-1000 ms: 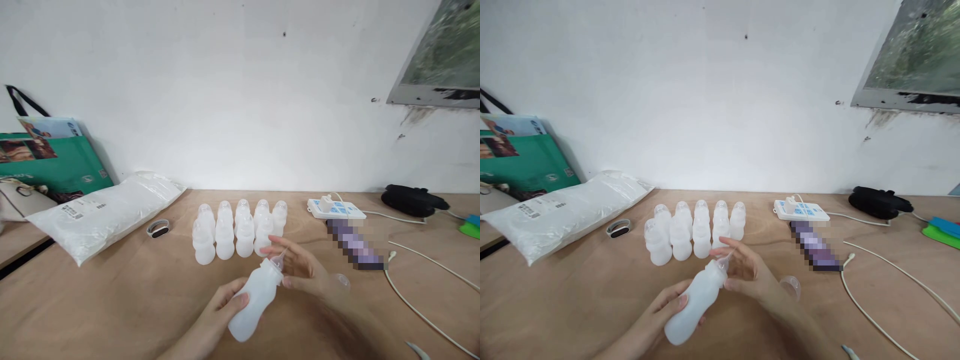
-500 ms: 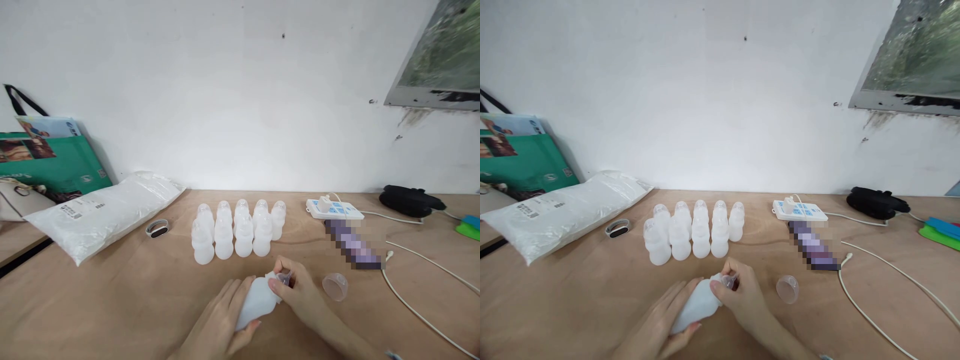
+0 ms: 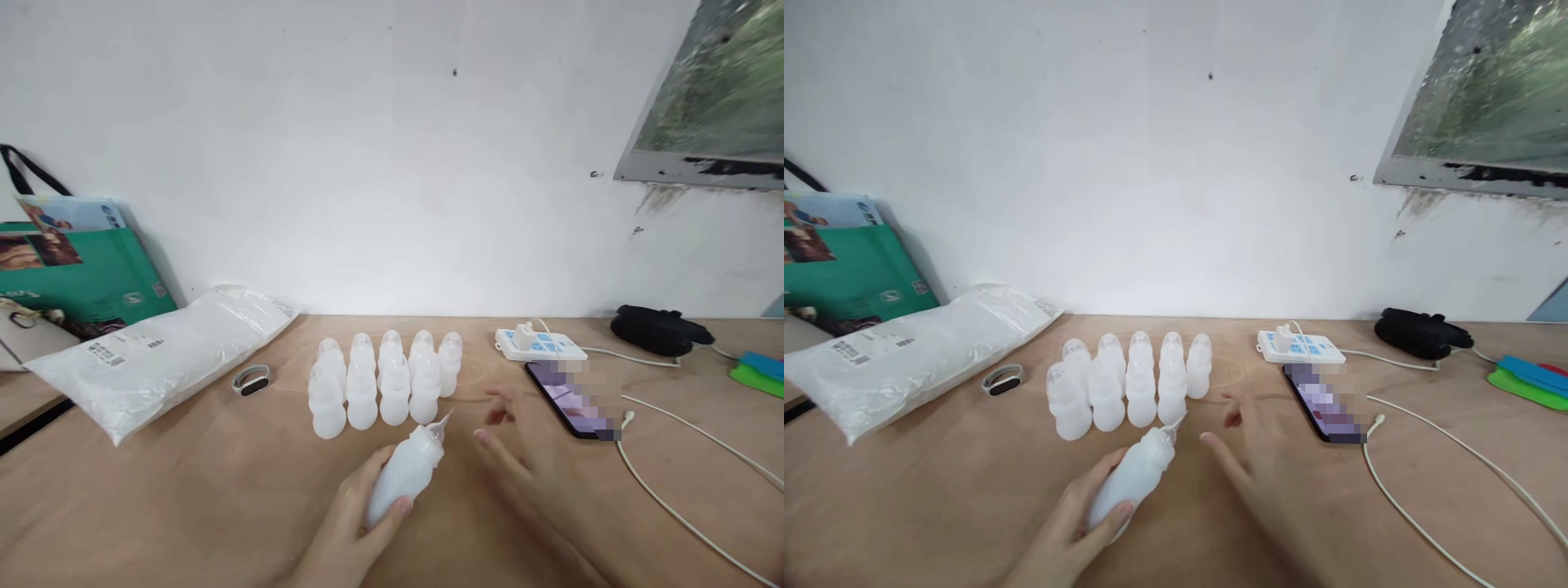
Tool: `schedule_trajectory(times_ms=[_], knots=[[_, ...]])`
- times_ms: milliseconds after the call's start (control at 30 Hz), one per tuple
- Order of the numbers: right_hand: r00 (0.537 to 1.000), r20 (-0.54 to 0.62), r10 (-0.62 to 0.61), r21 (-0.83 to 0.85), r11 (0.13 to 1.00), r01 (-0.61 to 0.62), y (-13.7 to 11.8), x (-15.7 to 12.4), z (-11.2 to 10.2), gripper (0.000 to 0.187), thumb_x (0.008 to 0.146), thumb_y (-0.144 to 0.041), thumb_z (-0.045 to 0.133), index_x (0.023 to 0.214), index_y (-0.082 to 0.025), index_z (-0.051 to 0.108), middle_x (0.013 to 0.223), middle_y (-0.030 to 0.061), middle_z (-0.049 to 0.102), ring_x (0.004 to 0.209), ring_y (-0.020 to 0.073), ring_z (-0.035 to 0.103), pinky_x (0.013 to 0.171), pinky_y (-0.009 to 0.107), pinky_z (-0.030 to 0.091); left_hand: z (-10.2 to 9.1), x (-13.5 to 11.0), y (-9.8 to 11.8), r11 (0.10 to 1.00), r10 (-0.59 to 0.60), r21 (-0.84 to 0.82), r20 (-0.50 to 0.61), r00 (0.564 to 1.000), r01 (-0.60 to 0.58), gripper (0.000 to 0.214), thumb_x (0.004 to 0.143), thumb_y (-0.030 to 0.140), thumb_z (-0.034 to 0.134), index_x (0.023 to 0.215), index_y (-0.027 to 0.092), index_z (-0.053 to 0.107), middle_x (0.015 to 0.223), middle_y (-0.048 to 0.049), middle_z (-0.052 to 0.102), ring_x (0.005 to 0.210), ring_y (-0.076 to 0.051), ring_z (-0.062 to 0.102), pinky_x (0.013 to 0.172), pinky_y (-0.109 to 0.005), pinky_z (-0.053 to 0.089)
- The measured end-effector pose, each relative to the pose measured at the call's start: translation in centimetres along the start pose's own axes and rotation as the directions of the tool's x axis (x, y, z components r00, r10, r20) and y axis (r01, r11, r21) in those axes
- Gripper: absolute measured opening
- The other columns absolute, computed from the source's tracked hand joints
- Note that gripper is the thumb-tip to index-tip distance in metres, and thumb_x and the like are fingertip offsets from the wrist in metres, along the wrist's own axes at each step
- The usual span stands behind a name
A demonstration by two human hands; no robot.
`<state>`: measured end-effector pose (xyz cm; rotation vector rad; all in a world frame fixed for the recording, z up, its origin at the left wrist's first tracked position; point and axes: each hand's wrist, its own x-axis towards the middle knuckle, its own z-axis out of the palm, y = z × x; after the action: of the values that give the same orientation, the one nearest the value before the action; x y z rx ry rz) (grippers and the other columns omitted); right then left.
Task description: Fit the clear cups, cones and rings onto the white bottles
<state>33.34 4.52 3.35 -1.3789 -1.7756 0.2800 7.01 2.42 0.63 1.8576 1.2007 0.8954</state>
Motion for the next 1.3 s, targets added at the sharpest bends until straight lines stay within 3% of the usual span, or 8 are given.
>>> schedule_trajectory(times_ms=[133, 233, 400, 500, 667, 833, 1067, 1300], knots=[[0.995, -0.012, -0.100, -0.456, 0.886, 0.084, 5.3, -1.2, -1.9, 0.025, 0.085, -0.049, 0.062, 0.086, -0.024, 0.061, 0.092, 0.0142, 0.068, 0.081, 0.0316, 0.064, 0.064, 0.038, 0.045, 0.4, 0.1, 0.1, 0.982, -0.095, -0.156, 0.069, 0.993, 0.105, 0.044, 0.091, 0.049, 0.053, 0.128, 0.025, 0.059, 0.118, -0.0050, 0.069, 0.109, -0.029, 0.060, 0.088, -0.034, 0.051], [0.992, 0.058, 0.110, -0.558, 0.828, -0.059, 7.7, -2.8, -1.9, 0.028, 0.082, -0.051, 0.062, 0.077, -0.024, 0.056, 0.075, 0.0083, 0.067, 0.055, 0.0251, 0.061, 0.047, 0.031, 0.035, 0.5, 0.2, -0.1, 0.971, -0.128, -0.191, 0.083, 0.988, 0.141, 0.046, 0.091, 0.049, 0.053, 0.130, 0.025, 0.058, 0.122, -0.0052, 0.067, 0.111, -0.029, 0.058, 0.090, -0.035, 0.050], [0.959, 0.225, 0.173, -0.279, 0.954, -0.107, 5.2, -3.7, 0.1, 0.022, 0.082, -0.041, 0.063, 0.073, -0.023, 0.054, 0.071, 0.0035, 0.067, 0.061, 0.0229, 0.063, 0.056, 0.031, 0.040, 0.5, 0.0, 0.1, 0.983, -0.095, -0.148, 0.087, 0.992, 0.107, 0.044, 0.088, 0.046, 0.058, 0.127, 0.026, 0.061, 0.123, -0.0045, 0.067, 0.111, -0.029, 0.059, 0.091, -0.035, 0.049], [0.945, 0.279, 0.169, 0.102, 0.974, -0.204, 2.5, -2.6, 2.2, 0.027, 0.083, -0.045, 0.062, 0.071, -0.023, 0.053, 0.065, 0.0002, 0.062, 0.059, 0.0186, 0.058, 0.056, 0.030, 0.041, 0.5, 0.0, 0.4, 0.986, -0.075, -0.139, 0.099, 0.992, 0.089, 0.042, 0.083, 0.044, 0.063, 0.121, 0.026, 0.066, 0.121, -0.0047, 0.069, 0.109, -0.030, 0.061, 0.091, -0.036, 0.050], [0.867, 0.296, 0.401, 0.621, 0.609, -0.493, 0.7, 0.1, 5.3, 0.049, 0.082, -0.065, 0.057, 0.065, -0.020, 0.052, 0.057, -0.0019, 0.054, 0.044, 0.0106, 0.043, 0.044, 0.024, 0.031, 0.2, 0.4, 0.2, 0.985, -0.143, -0.094, -0.001, 0.990, 0.143, 0.045, 0.077, 0.040, 0.067, 0.119, 0.023, 0.068, 0.123, -0.0073, 0.069, 0.114, -0.033, 0.059, 0.098, -0.041, 0.048], [0.846, 0.350, 0.402, 0.711, 0.473, -0.519, 1.1, 1.3, 5.3, 0.052, 0.078, -0.066, 0.062, 0.062, -0.018, 0.052, 0.059, -0.0013, 0.055, 0.048, 0.0093, 0.040, 0.045, 0.022, 0.028, -0.1, 1.1, 0.2, 0.984, -0.127, -0.123, 0.024, 0.992, 0.129, 0.041, 0.076, 0.038, 0.067, 0.113, 0.021, 0.072, 0.116, -0.0060, 0.074, 0.106, -0.030, 0.065, 0.093, -0.038, 0.051], [0.885, 0.452, 0.113, 0.652, 0.635, -0.414, 2.2, 0.5, 5.3, 0.045, 0.070, -0.059, 0.076, 0.080, -0.018, 0.060, 0.066, -0.0021, 0.058, 0.056, 0.0119, 0.051, 0.052, 0.023, 0.039, 0.4, 2.0, 0.8, 0.992, -0.039, -0.120, 0.075, 0.996, 0.048, 0.033, 0.076, 0.028, 0.066, 0.107, 0.019, 0.073, 0.104, -0.0043, 0.077, 0.093, -0.025, 0.070, 0.081, -0.030, 0.054], [0.889, 0.456, -0.033, 0.741, 0.567, -0.359, 3.5, 1.0, 5.1, 0.038, 0.066, -0.046, 0.085, 0.092, -0.022, 0.068, 0.083, -0.0004, 0.065, 0.073, 0.0148, 0.057, 0.065, 0.024, 0.043, 0.2, 3.6, 0.2, 0.998, 0.038, -0.057, 0.105, 0.994, -0.032, 0.038, 0.073, 0.020, 0.067, 0.110, 0.023, 0.072, 0.106, -0.0012, 0.075, 0.093, -0.023, 0.069, 0.082, -0.029, 0.053]])
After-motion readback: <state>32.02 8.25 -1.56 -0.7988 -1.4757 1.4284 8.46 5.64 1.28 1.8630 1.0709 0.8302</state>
